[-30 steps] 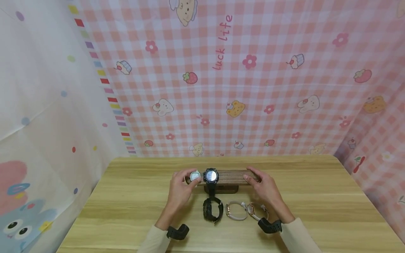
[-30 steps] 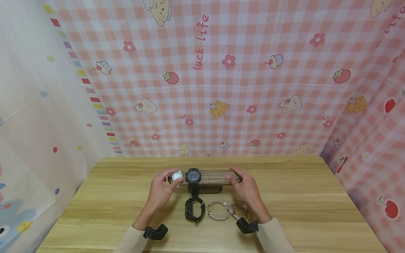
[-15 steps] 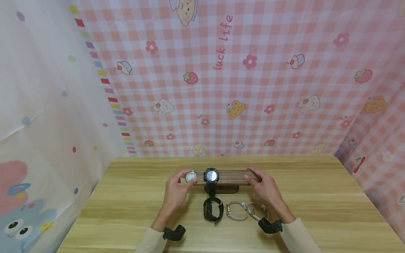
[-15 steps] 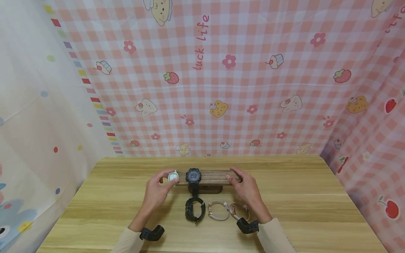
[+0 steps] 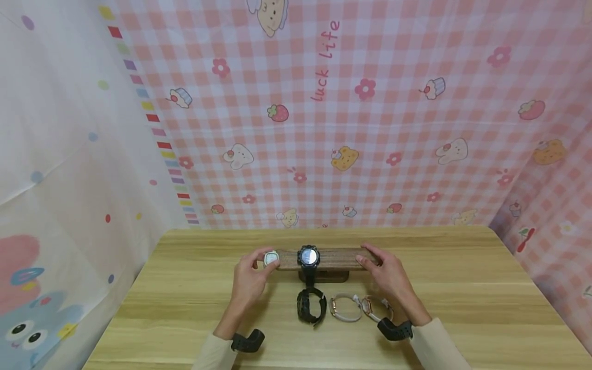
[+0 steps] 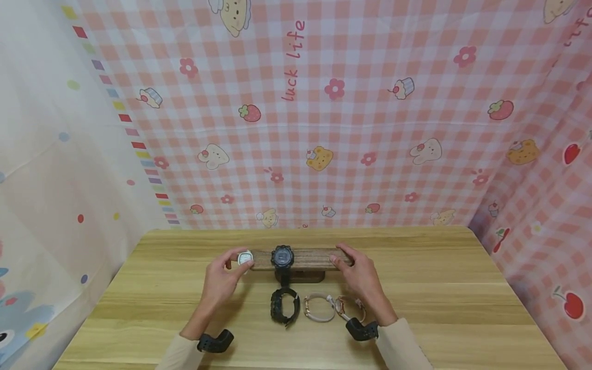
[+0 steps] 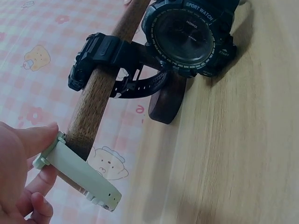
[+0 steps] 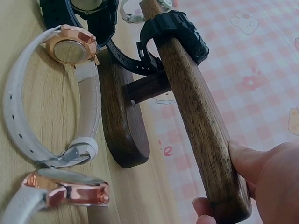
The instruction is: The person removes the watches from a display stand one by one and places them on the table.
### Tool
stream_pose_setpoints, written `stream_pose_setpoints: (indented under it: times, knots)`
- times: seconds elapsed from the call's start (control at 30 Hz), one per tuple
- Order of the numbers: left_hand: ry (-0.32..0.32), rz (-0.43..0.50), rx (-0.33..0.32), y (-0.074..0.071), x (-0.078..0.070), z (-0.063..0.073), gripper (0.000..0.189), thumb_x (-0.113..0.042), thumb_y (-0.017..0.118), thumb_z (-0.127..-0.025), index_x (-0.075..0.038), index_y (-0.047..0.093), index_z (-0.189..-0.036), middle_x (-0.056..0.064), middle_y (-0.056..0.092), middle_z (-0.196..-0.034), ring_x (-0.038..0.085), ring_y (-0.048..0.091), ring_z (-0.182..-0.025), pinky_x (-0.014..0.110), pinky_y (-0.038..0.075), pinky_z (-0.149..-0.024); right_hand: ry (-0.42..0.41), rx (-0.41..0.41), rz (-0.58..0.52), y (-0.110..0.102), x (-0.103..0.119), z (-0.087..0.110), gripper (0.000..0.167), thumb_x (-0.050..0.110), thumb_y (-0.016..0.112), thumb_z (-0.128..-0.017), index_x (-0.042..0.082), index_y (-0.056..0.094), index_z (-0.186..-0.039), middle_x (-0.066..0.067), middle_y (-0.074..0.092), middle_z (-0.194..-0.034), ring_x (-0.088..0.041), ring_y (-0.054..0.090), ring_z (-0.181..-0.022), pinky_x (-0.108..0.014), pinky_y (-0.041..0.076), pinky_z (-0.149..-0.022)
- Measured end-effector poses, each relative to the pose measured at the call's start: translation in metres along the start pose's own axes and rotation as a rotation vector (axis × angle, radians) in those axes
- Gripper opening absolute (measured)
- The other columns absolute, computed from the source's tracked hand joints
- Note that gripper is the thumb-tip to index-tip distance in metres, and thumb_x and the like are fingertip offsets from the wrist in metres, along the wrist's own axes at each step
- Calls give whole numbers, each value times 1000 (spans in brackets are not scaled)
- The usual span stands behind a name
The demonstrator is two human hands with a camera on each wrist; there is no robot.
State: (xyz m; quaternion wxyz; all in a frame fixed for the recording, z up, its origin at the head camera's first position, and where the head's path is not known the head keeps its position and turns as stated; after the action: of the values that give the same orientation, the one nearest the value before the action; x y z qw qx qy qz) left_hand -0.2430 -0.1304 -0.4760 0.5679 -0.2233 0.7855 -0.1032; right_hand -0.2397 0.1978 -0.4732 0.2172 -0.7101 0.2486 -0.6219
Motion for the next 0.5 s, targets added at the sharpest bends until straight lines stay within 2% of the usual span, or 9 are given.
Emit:
stream_pose_setpoints:
  times: [0.17,0.2,0.4,0.5]
  knots:
    - [26,-19,-10,-3,1,2,31,-18,84,-80,-16,75,-109,0,65,-84,23,49,-77,29,36,-72,11,3,-3,0,0,-1,46,30,66,-96,9,59,-137,-21,65,-118,-15,48,-64,-30,40,-58]
    - [29,-23,-14,-4,2,3,31,-18,84,-79,-16,75,-109,0,65,-84,23,49,-77,29,36,-71,11,2,-2,0,0,-2,46,30,66,-96,8,59,-136,-22,64,-122,-15,49,-66,-30,40,-60]
    - [34,-30,-20,-9,4,8,28,-17,84,-79,-14,75,-106,-1,65,-84,30,54,-79,27,37,-69,6,0,13,0,0,-1,45,28,67,-96,8,60,-135,-23,61,-130,-20,55,-79,-31,43,-67]
    - [27,-40,-9,-10,4,11,28,-17,84,-80,-14,75,-106,-1,65,-84,28,53,-78,27,38,-69,5,-3,17,-1,0,0,45,28,67,-96,8,61,-135,-24,61,-131,-22,57,-84,-32,44,-70]
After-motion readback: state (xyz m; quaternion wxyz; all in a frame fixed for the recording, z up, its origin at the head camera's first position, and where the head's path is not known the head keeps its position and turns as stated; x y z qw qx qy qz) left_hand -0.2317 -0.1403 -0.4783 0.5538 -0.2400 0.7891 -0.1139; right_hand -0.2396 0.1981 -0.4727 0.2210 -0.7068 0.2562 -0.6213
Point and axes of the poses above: each hand's wrist, its own z-axis away from the middle knuckle, its own y-axis out of the palm, x = y × z, the point moved 2 cm from there along -z, towards the middle knuckle
